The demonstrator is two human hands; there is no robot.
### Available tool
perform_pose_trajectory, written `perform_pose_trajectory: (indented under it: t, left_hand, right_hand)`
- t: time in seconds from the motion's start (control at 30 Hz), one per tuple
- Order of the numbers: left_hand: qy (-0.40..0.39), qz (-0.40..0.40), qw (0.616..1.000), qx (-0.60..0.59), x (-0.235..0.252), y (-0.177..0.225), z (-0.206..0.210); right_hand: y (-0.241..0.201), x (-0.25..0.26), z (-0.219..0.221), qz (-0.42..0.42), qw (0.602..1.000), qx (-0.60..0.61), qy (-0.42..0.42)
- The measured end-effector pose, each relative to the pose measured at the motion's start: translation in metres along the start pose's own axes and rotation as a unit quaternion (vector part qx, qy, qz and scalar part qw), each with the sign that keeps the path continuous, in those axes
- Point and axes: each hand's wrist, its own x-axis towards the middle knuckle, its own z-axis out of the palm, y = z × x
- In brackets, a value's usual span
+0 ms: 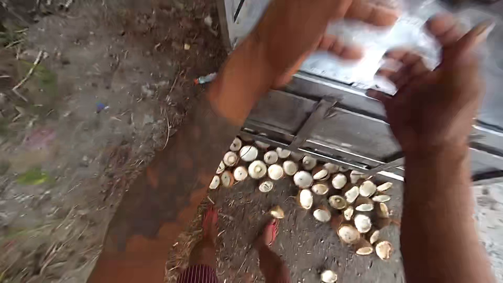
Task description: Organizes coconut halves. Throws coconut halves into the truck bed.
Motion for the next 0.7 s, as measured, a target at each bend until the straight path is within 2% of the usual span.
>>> perform_pose_trajectory:
  t: [0.03,0.1,0.13,0.2,0.23,0.27,0.3,0.37,0.43,0.5,0.57,0.63,0.7]
  left_hand:
    - [0.0,-0.054,0.998,0.021,-0.041,-0.027,-0.006]
    - [0.081,-0.233,0.967,0.061,-0.157,-0.122,-0.033]
    - [0.145,-0.347,0.922,0.094,-0.225,-0.18,-0.052]
    - [0.244,-0.56,0.771,0.181,-0.354,-0.294,-0.088]
    - [0.257,-0.637,0.692,0.225,-0.409,-0.341,-0.104]
    - [0.242,-0.689,0.63,0.263,-0.449,-0.379,-0.12]
    - [0.214,-0.725,0.586,0.292,-0.477,-0.409,-0.136]
    - [0.161,-0.767,0.533,0.32,-0.528,-0.448,-0.154]
    - [0.155,-0.776,0.526,0.313,-0.574,-0.491,-0.174]
    - [0.149,-0.773,0.546,0.285,-0.598,-0.526,-0.194]
    - [0.129,-0.777,0.549,0.279,-0.609,-0.538,-0.211]
    - [0.094,-0.774,0.567,0.265,-0.615,-0.526,-0.223]
    - [0.049,-0.736,0.64,0.212,-0.613,-0.502,-0.227]
  right_hand:
    - [0.056,-0.023,0.013,0.044,0.998,0.014,-0.031]
    - [0.192,-0.083,0.046,0.24,0.969,0.043,-0.022]
    - [0.256,-0.115,0.066,0.36,0.932,0.04,-0.01]
    - [0.355,-0.173,0.11,0.546,0.837,0.036,0.001]
    - [0.395,-0.192,0.132,0.608,0.793,0.047,0.005]
    - [0.432,-0.2,0.153,0.647,0.76,0.064,0.014]
    - [0.468,-0.199,0.175,0.667,0.74,0.079,0.027]
    - [0.529,-0.193,0.222,0.702,0.703,0.092,0.068]
    - [0.592,-0.174,0.265,0.721,0.674,0.098,0.125]
    - [0.65,-0.159,0.294,0.714,0.673,0.128,0.145]
    - [0.7,-0.16,0.314,0.703,0.674,0.145,0.172]
    - [0.714,-0.172,0.326,0.701,0.663,0.134,0.223]
    - [0.694,-0.183,0.32,0.682,0.682,0.098,0.244]
